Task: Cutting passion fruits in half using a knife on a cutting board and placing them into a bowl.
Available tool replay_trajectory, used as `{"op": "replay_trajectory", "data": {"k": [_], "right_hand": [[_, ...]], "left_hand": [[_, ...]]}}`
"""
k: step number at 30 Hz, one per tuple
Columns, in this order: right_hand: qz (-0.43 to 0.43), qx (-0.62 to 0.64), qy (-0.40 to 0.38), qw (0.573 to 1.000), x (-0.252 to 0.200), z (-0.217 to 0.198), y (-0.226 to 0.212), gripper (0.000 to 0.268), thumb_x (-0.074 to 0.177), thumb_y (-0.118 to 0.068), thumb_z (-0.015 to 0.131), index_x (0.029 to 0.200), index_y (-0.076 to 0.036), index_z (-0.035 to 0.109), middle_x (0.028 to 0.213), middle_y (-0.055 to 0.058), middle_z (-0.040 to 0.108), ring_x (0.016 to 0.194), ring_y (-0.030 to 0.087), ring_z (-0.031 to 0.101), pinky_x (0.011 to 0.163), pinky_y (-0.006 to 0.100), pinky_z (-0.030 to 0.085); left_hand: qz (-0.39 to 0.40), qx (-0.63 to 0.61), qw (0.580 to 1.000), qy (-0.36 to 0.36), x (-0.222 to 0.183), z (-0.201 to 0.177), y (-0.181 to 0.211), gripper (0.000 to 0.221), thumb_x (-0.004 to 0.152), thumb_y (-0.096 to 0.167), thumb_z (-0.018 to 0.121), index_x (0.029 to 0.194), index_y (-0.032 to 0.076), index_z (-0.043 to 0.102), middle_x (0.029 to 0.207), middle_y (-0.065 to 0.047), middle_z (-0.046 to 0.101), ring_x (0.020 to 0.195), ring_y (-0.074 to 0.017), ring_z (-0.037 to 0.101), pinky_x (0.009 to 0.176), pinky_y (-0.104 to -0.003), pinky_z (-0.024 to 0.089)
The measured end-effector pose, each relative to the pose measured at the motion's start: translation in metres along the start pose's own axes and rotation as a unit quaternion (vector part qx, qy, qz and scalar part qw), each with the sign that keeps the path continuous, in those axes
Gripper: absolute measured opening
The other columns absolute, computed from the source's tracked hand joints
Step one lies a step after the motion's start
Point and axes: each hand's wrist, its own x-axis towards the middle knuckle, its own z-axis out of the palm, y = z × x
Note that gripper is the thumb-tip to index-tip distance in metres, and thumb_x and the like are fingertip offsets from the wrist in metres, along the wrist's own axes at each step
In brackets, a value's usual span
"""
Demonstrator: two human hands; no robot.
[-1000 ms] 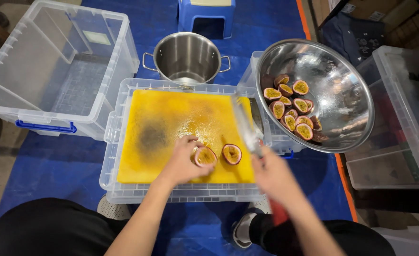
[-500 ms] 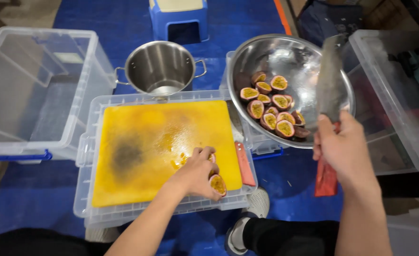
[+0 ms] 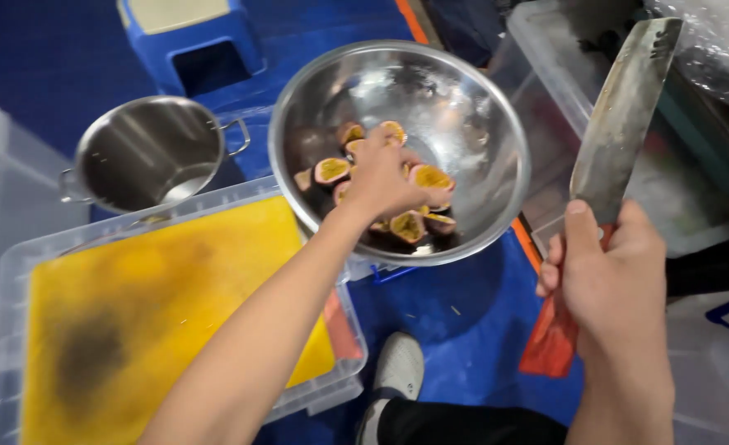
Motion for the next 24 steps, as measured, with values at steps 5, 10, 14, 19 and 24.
{"op": "replay_trajectory", "data": {"k": [5,10,14,19,24], "right_hand": [[0.006,-0.008,0.031,0.999,0.019,-0.009,0.006,0.021,0.114,-0.014,0.05,0.098,-0.002,0.045,0.06,0.013,0.044,0.041,0.021,0.042,0.037,0.038,0.041],[0.042,-0.058,0.045,0.996,0.039,-0.014,0.01,0.029,0.113,-0.013,0.05,0.089,0.002,0.043,0.059,0.019,0.047,0.038,0.028,0.044,0.037,0.045,0.044],[0.054,-0.067,0.039,0.996,0.043,-0.012,0.013,0.027,0.111,-0.014,0.054,0.09,0.002,0.048,0.056,0.018,0.051,0.038,0.028,0.048,0.039,0.044,0.046],[0.06,-0.08,0.005,0.995,0.037,-0.004,0.006,0.028,0.108,-0.018,0.056,0.088,0.0,0.051,0.055,0.017,0.053,0.039,0.029,0.05,0.044,0.043,0.051],[-0.011,-0.083,-0.062,0.995,0.03,0.008,0.018,0.028,0.106,-0.017,0.056,0.085,-0.004,0.045,0.049,0.015,0.054,0.033,0.026,0.052,0.038,0.039,0.046]], "left_hand": [[0.06,0.125,0.988,-0.074,0.098,0.088,0.014,0.076,0.062,0.072,0.073,0.104,0.009,0.079,0.138,-0.017,0.044,0.125,-0.0431,0.042,0.099,-0.055,0.046],[0.011,0.177,0.968,-0.178,0.134,0.128,0.023,0.07,0.067,0.064,0.081,0.114,0.012,0.074,0.143,-0.011,0.034,0.137,-0.0377,0.029,0.107,-0.053,0.043],[-0.039,0.183,0.965,-0.184,0.143,0.14,0.004,0.089,0.072,0.074,0.053,0.124,0.003,0.069,0.152,-0.017,0.033,0.137,-0.0426,0.031,0.113,-0.057,0.031],[-0.048,0.255,0.945,-0.197,0.135,0.12,0.012,0.087,0.075,0.072,0.064,0.135,0.009,0.064,0.165,-0.014,0.025,0.145,-0.0418,0.029,0.121,-0.059,0.016],[-0.001,0.24,0.942,-0.235,0.113,0.072,0.027,0.094,0.072,0.039,0.06,0.161,0.025,0.031,0.174,-0.01,-0.001,0.159,-0.0408,-0.007,0.123,-0.069,0.002]]}}
